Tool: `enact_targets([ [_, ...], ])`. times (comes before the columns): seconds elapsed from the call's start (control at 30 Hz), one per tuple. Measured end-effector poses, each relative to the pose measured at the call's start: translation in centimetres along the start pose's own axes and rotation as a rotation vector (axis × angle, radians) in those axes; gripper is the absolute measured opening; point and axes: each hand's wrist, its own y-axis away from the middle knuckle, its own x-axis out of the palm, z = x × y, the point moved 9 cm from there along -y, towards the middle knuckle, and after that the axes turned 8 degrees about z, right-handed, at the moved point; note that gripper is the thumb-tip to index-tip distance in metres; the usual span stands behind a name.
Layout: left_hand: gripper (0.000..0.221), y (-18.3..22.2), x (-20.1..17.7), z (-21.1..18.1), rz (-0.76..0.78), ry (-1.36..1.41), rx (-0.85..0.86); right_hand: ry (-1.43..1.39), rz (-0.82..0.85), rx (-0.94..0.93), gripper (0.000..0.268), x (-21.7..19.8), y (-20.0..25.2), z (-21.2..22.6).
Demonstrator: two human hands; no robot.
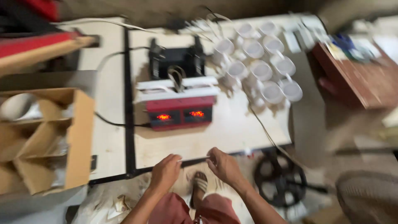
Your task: Sorting and collecting printed stickers and decals from the floor and placing them into a plastic bag.
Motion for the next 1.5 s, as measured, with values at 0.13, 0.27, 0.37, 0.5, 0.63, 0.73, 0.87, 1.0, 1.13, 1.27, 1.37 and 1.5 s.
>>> enact_targets([
  [0.13,0.013,3.1,5.0,3.2,0.201,-0.006,-0.048,0.029,-0.019,0.281,0.022,4.1,9.4,-7.3],
  [0.27,0.02,6.3,9.3,4.2,0.414,-0.024,-0.05,-0.072,-0.081,0.535,0.036,9.7,21.3,-11.7],
  [0.37,0.03,8.5,13.8,5.6,0.533,-0.096,-0.016,-0.116,-0.118,0.726,0.047,13.8,28.3,-14.2],
  [0.5,0.047,11.6,19.9,7.4,0.635,-0.172,-0.001,-0.18,-0.124,0.861,0.053,20.5,34.1,-20.4],
  [0.63,0.035,13.8,28.4,10.6,0.66,-0.079,-0.019,-0.247,-0.165,0.792,0.039,25.9,35.7,-27.3],
  [0.73,0.027,14.8,37.1,15.0,0.808,-0.073,-0.061,-0.196,-0.09,0.794,0.041,30.7,35.1,-35.7],
  [0.87,0.026,12.4,51.9,23.3,0.847,-0.18,-0.011,-0.178,-0.12,0.714,0.029,37.3,33.5,-52.3],
  [1.0,0.017,7.2,63.3,30.4,0.802,-0.334,0.033,0.287,-0.368,0.376,0.047,44.2,29.5,-70.1],
  [1.13,0.02,2.9,70.2,33.3,0.716,-0.38,0.126,0.357,-0.301,0.461,0.063,41.8,21.6,-73.8],
  [1.27,0.022,-0.2,73.5,37.1,0.595,-0.335,0.195,0.323,-0.366,0.532,0.088,39.3,15.0,-74.2],
  [1.37,0.021,-3.0,74.1,39.6,0.516,-0.274,0.216,0.395,-0.462,0.46,0.109,38.4,11.5,-75.3],
  [1.5,0.02,-6.5,73.8,40.8,0.523,-0.324,0.243,0.519,-0.279,0.67,0.117,40.0,9.7,-78.9],
])
